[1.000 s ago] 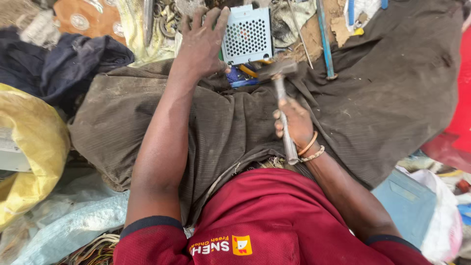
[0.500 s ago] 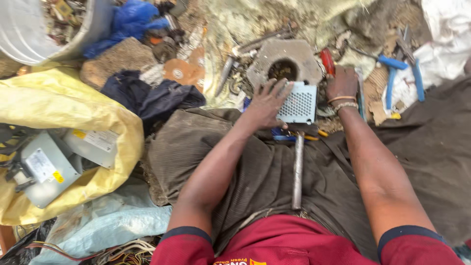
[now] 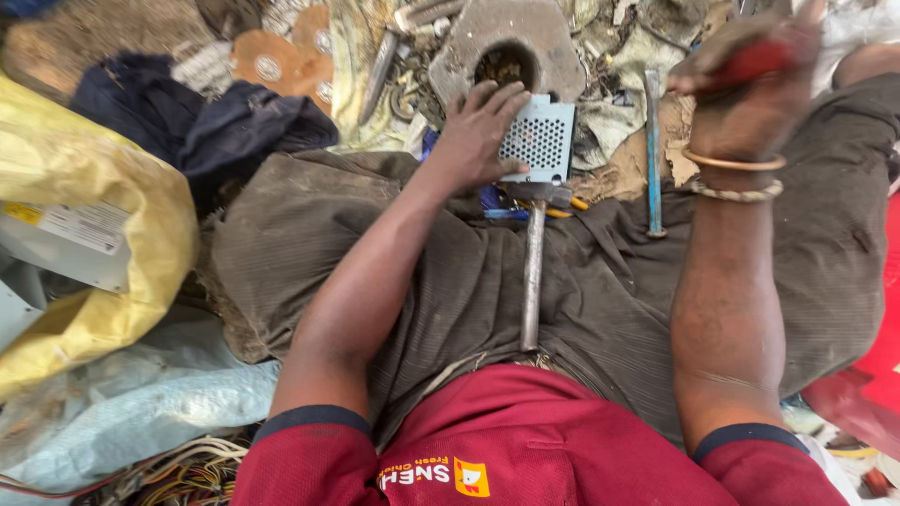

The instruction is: The person dismantles electronic components, including a computer motherboard and a metal power supply unit, using a hammer, screwdriver, and pliers. They strike the components to break them apart and remove parts, working on a cloth-covered surface surrounded by e-waste.

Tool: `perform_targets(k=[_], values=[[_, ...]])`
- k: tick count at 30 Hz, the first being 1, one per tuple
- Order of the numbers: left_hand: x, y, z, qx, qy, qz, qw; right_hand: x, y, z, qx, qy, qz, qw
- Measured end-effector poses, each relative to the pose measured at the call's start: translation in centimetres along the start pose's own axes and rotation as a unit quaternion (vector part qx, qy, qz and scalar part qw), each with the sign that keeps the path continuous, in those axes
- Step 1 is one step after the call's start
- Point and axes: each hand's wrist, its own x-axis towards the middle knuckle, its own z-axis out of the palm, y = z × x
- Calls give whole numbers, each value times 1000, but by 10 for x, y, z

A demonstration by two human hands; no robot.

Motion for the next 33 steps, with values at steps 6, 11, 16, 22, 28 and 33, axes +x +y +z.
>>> perform_targets(k=[6, 11, 16, 22, 28, 33], values=[[0, 5, 2, -17, 37, 0, 999, -8, -32, 68, 19, -90, -111, 990], [4, 7, 8, -3, 20, -7, 1000, -7, -15, 101, 87, -46, -3, 995], [5, 6, 10, 3, 8, -21, 1000, -7, 2, 81, 112, 10, 10, 994], [4, 6, 11, -12, 14, -28, 999, 9, 45, 29, 146, -42, 63, 986], [7, 4, 16, -5, 21, -29, 999, 28, 58, 7, 182, -83, 87, 976], [7, 4, 21, 2, 36, -26, 999, 4, 30, 32, 89, -54, 27, 994]])
